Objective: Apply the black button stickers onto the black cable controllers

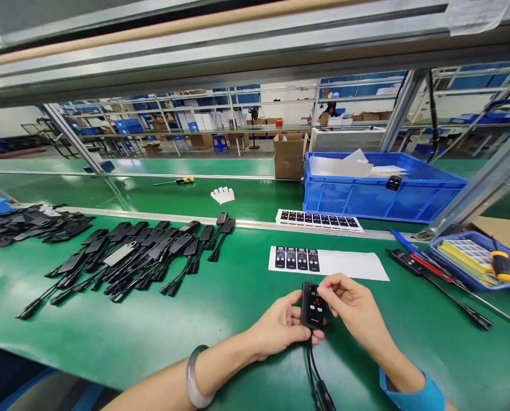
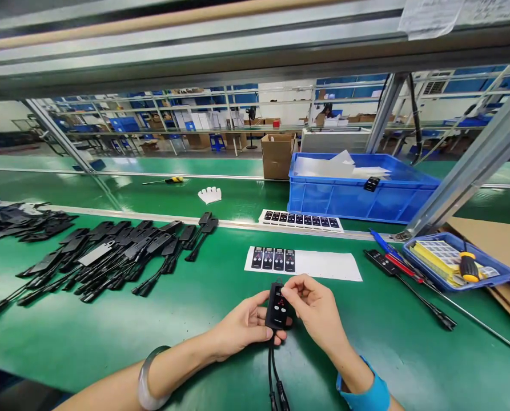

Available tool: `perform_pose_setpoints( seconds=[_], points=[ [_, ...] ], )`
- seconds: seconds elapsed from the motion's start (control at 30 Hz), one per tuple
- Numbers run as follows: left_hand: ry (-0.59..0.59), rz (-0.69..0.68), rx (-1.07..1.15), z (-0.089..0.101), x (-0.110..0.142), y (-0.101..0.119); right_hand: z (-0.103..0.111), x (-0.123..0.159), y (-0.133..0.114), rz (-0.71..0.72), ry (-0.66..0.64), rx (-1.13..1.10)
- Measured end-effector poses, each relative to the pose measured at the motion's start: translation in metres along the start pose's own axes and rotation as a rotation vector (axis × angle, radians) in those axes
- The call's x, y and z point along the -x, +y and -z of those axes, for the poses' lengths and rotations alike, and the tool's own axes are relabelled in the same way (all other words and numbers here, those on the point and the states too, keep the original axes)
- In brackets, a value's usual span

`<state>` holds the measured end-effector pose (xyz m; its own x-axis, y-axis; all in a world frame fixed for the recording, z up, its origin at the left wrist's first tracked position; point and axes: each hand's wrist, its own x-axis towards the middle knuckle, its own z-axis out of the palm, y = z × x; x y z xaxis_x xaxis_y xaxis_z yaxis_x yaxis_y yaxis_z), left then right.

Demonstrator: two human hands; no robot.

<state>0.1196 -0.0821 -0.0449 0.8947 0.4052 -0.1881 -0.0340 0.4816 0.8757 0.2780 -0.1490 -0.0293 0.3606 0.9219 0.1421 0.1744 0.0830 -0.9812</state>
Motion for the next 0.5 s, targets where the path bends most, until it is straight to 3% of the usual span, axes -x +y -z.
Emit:
perform_pose_setpoints(
  seconds=[0.5],
  points=[
    [-0.02, 0.017, 0.008, -0.0034, 0.0024, 0.0037, -0.0035, -0.0001, 0.0024, 0.018, 0.008, 0.011]
  ],
)
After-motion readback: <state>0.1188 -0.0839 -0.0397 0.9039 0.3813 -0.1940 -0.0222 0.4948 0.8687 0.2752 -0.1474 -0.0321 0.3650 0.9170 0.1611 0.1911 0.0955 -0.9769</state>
